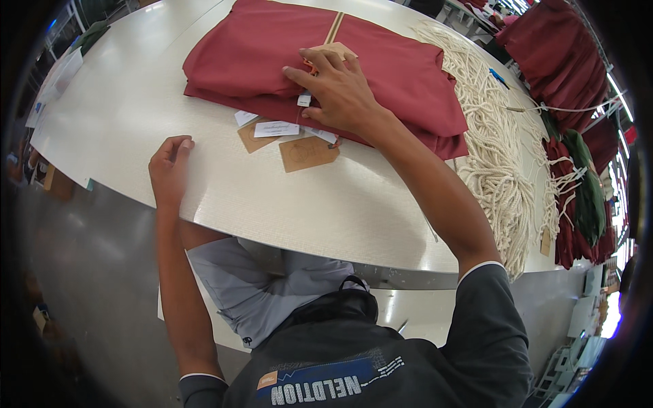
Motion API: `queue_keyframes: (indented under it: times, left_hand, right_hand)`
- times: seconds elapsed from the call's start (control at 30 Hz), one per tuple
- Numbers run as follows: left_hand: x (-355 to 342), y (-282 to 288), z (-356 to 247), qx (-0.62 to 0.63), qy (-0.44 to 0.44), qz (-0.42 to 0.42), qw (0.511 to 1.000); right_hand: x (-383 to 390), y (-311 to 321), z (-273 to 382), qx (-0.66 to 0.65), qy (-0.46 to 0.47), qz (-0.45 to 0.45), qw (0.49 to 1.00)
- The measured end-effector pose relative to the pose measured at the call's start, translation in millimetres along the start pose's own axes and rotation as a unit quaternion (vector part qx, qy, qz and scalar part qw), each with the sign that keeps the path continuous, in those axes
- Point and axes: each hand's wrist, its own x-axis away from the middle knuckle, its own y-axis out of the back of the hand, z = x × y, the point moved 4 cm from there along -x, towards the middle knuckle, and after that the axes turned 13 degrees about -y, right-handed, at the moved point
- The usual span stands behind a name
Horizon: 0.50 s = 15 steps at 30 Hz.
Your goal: The person attaches white drawstrings to the waistband of folded garments using a metal threading tool. They thread the string through eyelets, tie a knot, and trim the excess with scissors. The person repeats this process on a green garment and then a maroon garment.
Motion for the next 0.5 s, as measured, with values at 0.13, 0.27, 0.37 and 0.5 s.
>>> queue_keyframes:
  times: [0.13, 0.27, 0.37, 0.5]
  left_hand:
    - [1, -1, 2, -0.01, -0.012, -0.013, 1.0]
    - [1, -1, 1, -0.008, -0.006, -0.02, 1.0]
    - [2, 0, 0, 0.019, 0.021, -0.022, 0.999]
    - [3, 0, -4, 0.004, 0.011, -0.022, 1.0]
  right_hand:
    - [3, -10, 23, 0.02, 0.147, -0.026, 0.989]
    - [4, -17, 38, 0.08, 0.191, 0.034, 0.978]
    - [0, -18, 38, 0.086, 0.185, 0.064, 0.977]
    - [3, -20, 38, 0.013, 0.162, 0.081, 0.983]
